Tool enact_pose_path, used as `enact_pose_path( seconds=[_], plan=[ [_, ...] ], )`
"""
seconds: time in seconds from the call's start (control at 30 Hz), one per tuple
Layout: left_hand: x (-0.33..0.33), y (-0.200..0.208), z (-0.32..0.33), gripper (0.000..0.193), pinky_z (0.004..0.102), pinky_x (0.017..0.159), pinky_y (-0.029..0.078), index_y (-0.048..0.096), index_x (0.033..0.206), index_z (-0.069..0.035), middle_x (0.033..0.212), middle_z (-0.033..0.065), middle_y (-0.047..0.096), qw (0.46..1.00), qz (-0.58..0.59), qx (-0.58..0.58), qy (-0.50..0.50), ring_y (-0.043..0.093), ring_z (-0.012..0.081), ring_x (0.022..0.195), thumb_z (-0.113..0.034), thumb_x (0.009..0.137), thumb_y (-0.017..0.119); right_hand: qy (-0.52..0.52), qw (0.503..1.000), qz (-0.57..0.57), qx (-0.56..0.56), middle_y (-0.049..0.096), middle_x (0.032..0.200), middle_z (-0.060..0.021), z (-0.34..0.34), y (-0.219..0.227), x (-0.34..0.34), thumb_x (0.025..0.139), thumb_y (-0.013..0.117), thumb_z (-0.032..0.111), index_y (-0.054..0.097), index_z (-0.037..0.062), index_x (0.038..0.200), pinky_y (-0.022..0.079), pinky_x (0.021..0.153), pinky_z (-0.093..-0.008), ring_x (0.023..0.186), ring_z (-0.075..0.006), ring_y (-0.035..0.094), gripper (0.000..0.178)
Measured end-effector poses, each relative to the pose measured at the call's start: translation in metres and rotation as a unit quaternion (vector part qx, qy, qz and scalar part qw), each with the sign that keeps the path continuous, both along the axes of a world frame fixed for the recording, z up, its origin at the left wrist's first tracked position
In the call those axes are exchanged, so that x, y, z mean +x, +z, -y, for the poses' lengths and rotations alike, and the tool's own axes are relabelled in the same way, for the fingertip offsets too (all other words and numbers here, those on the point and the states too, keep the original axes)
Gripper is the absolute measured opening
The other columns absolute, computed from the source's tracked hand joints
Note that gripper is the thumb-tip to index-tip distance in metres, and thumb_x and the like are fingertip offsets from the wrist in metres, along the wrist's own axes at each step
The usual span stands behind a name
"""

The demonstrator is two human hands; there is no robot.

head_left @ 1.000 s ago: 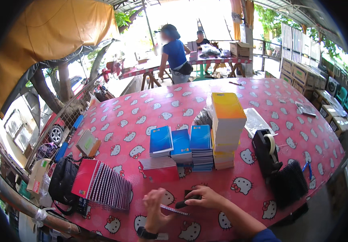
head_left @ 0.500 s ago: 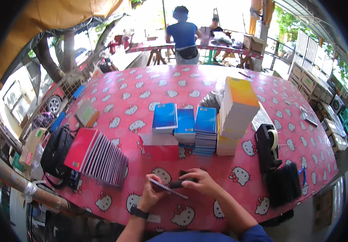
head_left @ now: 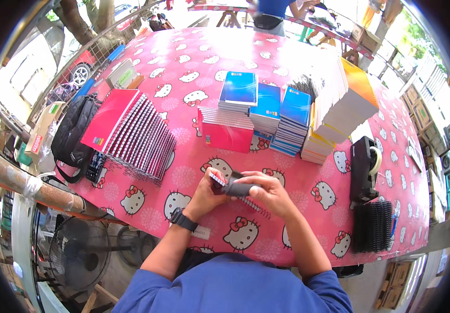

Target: The person places small white labels on the covers of notebooks and then puts the notebooks into clear plastic sleeves.

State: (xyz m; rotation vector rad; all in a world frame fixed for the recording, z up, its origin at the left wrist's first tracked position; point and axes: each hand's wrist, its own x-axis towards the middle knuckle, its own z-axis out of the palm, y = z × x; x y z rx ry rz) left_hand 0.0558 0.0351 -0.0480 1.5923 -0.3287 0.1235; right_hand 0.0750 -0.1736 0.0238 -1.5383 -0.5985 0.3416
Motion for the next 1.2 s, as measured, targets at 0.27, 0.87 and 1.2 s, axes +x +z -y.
enact_pose_path(
  seconds=[0.27, 0.87, 1.2],
  plan=[
    [0.004, 0.019, 0.010, 0.051, 0.0298, 0.074, 0.045, 0.043, 0.104, -0.008, 0.089, 0.0045, 0.050, 0.995, 0.048, 0.079, 0.047, 0.051, 0.0134, 0.085, -0.017, 0.070, 0.081, -0.280, 0.834, 0.359, -0.313, 0.054, 0.120, -0.0198, 0.023, 0.004, 0.016, 0.075, 0.071, 0.040, 0.063, 0.0058, 0.112, 0.038, 0.096, -0.0437, 0.113, -0.0345, 0.047, 0.051],
    [0.004, 0.132, 0.027, 0.019, 0.0188, 0.058, 0.048, 0.058, 0.089, 0.001, 0.088, 0.0052, 0.059, 0.978, 0.154, 0.071, 0.124, 0.057, 0.0065, 0.072, 0.007, 0.075, 0.070, -0.155, 0.967, 0.195, -0.063, 0.065, 0.089, -0.0067, -0.011, 0.088, 0.009, 0.076, 0.074, 0.015, 0.067, 0.0042, 0.097, 0.046, 0.078, -0.0294, 0.089, -0.0157, 0.058, 0.025],
    [-0.001, 0.136, 0.030, 0.021, 0.0218, 0.064, 0.050, 0.059, 0.087, 0.001, 0.089, 0.0087, 0.059, 0.969, 0.209, 0.089, 0.101, 0.060, 0.0111, 0.078, 0.009, 0.072, 0.071, -0.140, 0.968, 0.207, 0.018, 0.060, 0.087, -0.0045, -0.006, 0.087, 0.000, 0.072, 0.078, 0.015, 0.064, 0.0059, 0.093, 0.048, 0.068, -0.0288, 0.080, -0.0160, 0.057, 0.027]
  ],
)
